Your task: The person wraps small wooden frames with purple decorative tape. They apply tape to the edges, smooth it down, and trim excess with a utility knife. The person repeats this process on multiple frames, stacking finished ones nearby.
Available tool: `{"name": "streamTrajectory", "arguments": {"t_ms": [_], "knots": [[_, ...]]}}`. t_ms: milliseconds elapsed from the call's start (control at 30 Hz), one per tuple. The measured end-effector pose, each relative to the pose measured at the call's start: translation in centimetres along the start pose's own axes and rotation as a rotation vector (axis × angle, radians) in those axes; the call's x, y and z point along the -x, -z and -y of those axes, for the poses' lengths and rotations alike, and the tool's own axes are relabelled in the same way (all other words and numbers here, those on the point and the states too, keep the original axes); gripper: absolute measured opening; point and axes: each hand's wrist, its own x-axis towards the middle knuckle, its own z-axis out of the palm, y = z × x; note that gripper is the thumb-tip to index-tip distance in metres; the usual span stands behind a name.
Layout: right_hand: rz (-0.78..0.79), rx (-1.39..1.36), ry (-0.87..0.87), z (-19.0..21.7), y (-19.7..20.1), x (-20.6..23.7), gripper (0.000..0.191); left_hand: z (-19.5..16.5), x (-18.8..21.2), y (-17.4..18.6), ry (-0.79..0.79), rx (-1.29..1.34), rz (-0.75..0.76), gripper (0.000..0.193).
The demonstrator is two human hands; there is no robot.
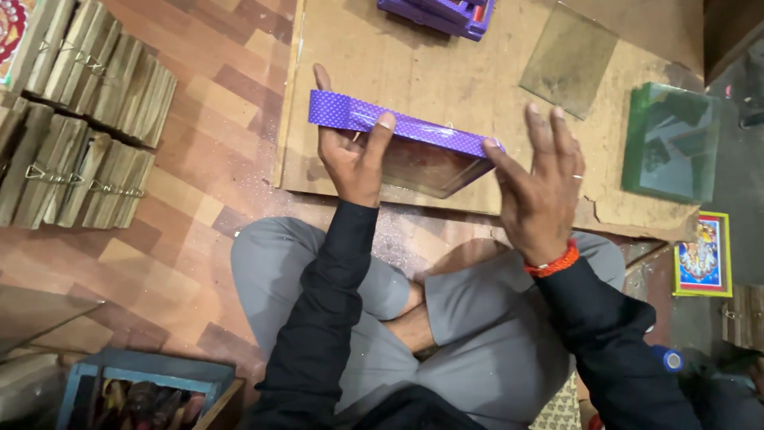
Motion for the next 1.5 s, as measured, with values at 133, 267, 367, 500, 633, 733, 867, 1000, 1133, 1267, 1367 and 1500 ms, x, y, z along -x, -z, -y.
{"name": "streamTrajectory", "arguments": {"t_ms": [133, 267, 367, 500, 633, 733, 867, 1000, 1133, 1267, 1367, 1500], "knots": [[-0.02, 0.187, -0.035, -4.0, 0.3, 1.9, 0.036, -0.2, 0.4, -0.3, -0.012, -0.067, -0.081, 0.096], [0.314, -0.296, -0.622, -8.6, -1.9, 1.2, 0.036, -0.5, 1.7, -1.5, -0.063, -0.08, -0.154, 0.095], [0.413, -0.125, -0.531, -8.9, -4.4, 0.5, 0.054, -0.8, 2.7, -2.4, -0.059, -0.083, -0.205, 0.096], [0.338, 0.027, -0.544, -7.4, -6.0, -1.2, 0.045, -1.5, 4.0, -2.6, -0.015, -0.046, -0.189, 0.098], [0.373, -0.004, -0.666, -7.8, -5.6, -1.5, 0.047, -1.8, 5.2, -2.2, 0.071, -0.013, -0.122, 0.102], [0.379, 0.033, -0.676, -8.6, -5.3, -0.8, 0.06, -1.8, 5.7, -1.8, 0.052, 0.008, -0.108, 0.104], [0.418, -0.208, -0.842, -9.8, -5.5, 0.2, 0.073, -1.8, 5.7, -1.3, 0.043, 0.023, -0.088, 0.104], [0.287, -1.197, -1.064, -10.2, -4.2, 0.3, 0.07, -2.2, 5.9, -0.8, 0.032, 0.014, -0.073, 0.102], [0.036, -1.579, -0.761, -7.7, 0.0, 0.1, 0.059, -2.4, 6.4, -0.3, 0.028, 0.0, -0.06, 0.102], [0.097, -1.338, -0.609, -2.3, 3.0, -1.5, 0.044, -2.6, 6.9, -0.1, 0.049, 0.004, -0.058, 0.102], [0.207, -1.171, -0.487, 0.8, 3.4, -3.4, 0.043, -2.8, 6.9, 0.0, 0.046, 0.0, -0.054, 0.103], [0.245, -1.063, -0.435, 2.2, 3.1, -4.7, 0.042, -2.8, 6.8, 0.2, 0.053, 0.026, -0.052, 0.103]]}}
